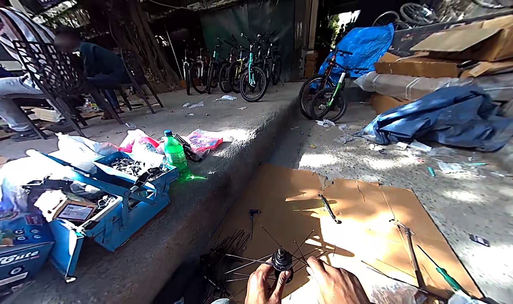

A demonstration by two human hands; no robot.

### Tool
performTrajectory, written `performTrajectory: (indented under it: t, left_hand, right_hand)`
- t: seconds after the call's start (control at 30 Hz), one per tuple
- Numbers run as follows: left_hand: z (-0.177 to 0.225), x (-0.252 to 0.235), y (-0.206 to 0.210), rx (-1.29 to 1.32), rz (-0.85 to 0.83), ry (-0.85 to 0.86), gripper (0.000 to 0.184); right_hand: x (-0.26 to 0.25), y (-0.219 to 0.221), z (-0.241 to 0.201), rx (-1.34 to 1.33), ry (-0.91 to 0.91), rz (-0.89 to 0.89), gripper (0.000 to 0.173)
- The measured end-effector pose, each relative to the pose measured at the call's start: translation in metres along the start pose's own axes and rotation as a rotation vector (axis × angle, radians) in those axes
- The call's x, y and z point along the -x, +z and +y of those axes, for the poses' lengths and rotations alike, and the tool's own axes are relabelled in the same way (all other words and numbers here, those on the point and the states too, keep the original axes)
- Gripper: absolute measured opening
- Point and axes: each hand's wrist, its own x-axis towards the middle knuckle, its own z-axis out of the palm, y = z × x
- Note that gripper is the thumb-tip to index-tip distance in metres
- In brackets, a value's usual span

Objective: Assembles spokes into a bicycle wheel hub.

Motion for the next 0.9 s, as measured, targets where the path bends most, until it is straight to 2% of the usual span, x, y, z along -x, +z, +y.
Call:
performTrajectory:
  t: [0.03,0.13,0.17,0.23,0.33,0.47,0.53,0.63,0.7,0.9]
  left_hand:
    - [0.000,0.001,0.001,-0.016,-0.020,-0.002,0.037]
    - [0.003,0.004,0.004,-0.025,-0.045,0.014,0.037]
    - [0.003,0.004,0.004,-0.015,-0.043,0.019,0.036]
    - [0.002,0.002,0.003,0.025,-0.024,0.018,0.035]
    - [0.002,0.000,-0.001,0.105,-0.008,-0.008,0.032]
    - [0.003,-0.001,-0.003,0.142,-0.006,-0.007,0.031]
    - [0.005,-0.001,-0.002,0.140,-0.011,-0.010,0.030]
    - [0.005,0.000,-0.003,0.154,-0.005,0.021,0.030]
    - [0.002,0.001,-0.003,0.161,-0.003,0.037,0.030]
    - [0.000,-0.001,-0.002,0.147,-0.021,0.086,0.026]
  right_hand:
    - [-0.002,-0.001,-0.001,-0.069,0.031,-0.031,0.017]
    - [-0.010,0.001,0.011,-0.445,0.189,-0.368,0.028]
    - [-0.010,0.005,0.016,-0.529,0.202,-0.416,0.029]
    - [-0.007,0.011,0.022,-0.680,0.187,-0.432,0.027]
    - [-0.004,0.016,0.028,-1.059,0.115,-0.500,0.019]
    - [-0.004,0.021,0.023,-1.365,0.161,-0.534,0.017]
    - [-0.004,0.021,0.019,-1.384,0.180,-0.472,0.015]
    - [-0.003,0.018,0.015,-1.196,0.113,-0.193,0.015]
    - [-0.001,0.017,0.012,-1.065,0.117,-0.079,0.015]
    - [0.003,0.020,0.008,-0.784,0.126,-0.059,0.024]
